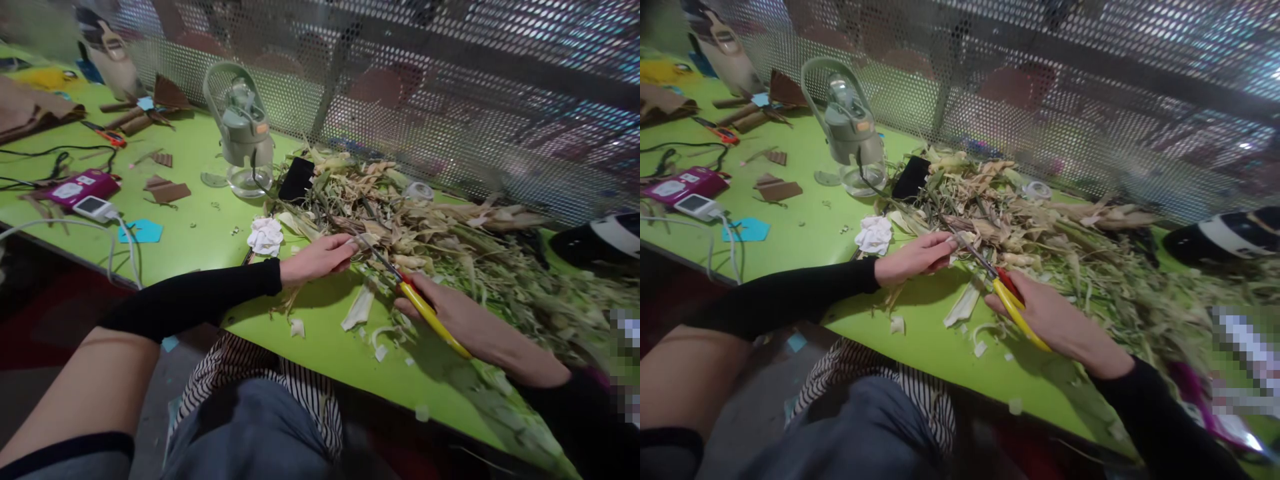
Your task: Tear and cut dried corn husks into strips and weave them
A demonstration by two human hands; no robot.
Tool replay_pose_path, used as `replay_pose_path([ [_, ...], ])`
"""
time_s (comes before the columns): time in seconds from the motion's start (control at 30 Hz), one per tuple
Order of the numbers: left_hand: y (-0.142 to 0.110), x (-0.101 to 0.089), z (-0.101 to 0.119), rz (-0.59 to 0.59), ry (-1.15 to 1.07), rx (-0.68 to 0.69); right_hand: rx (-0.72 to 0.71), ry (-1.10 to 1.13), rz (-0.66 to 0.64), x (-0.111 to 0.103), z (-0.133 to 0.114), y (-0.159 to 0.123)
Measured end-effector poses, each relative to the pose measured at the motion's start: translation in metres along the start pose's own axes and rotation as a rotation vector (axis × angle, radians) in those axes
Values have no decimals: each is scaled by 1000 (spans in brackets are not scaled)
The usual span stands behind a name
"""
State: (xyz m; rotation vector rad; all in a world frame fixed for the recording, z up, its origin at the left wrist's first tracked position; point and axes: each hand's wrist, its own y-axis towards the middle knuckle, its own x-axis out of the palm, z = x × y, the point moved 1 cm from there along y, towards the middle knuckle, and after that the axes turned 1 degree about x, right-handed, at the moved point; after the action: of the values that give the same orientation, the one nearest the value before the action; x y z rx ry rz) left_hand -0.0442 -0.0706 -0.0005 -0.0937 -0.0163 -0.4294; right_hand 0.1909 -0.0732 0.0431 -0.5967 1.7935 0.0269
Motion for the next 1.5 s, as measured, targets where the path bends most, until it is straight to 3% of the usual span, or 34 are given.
replay_pose_path([
  [0.27,-2,2,3,-12,55,16,-24,26,27,6,3,-4],
  [0.73,0,3,-4,-15,20,51,112,58,11,14,-11,-6],
  [0.97,-1,3,-4,-46,-117,12,55,116,6,19,3,-7],
  [1.1,0,2,-4,-36,-154,35,-7,83,-81,19,11,-13],
  [1.23,0,2,-3,-21,-131,19,17,79,-136,18,5,-18],
  [1.5,-2,5,-2,-16,-32,56,89,59,-120,11,-9,-16],
])
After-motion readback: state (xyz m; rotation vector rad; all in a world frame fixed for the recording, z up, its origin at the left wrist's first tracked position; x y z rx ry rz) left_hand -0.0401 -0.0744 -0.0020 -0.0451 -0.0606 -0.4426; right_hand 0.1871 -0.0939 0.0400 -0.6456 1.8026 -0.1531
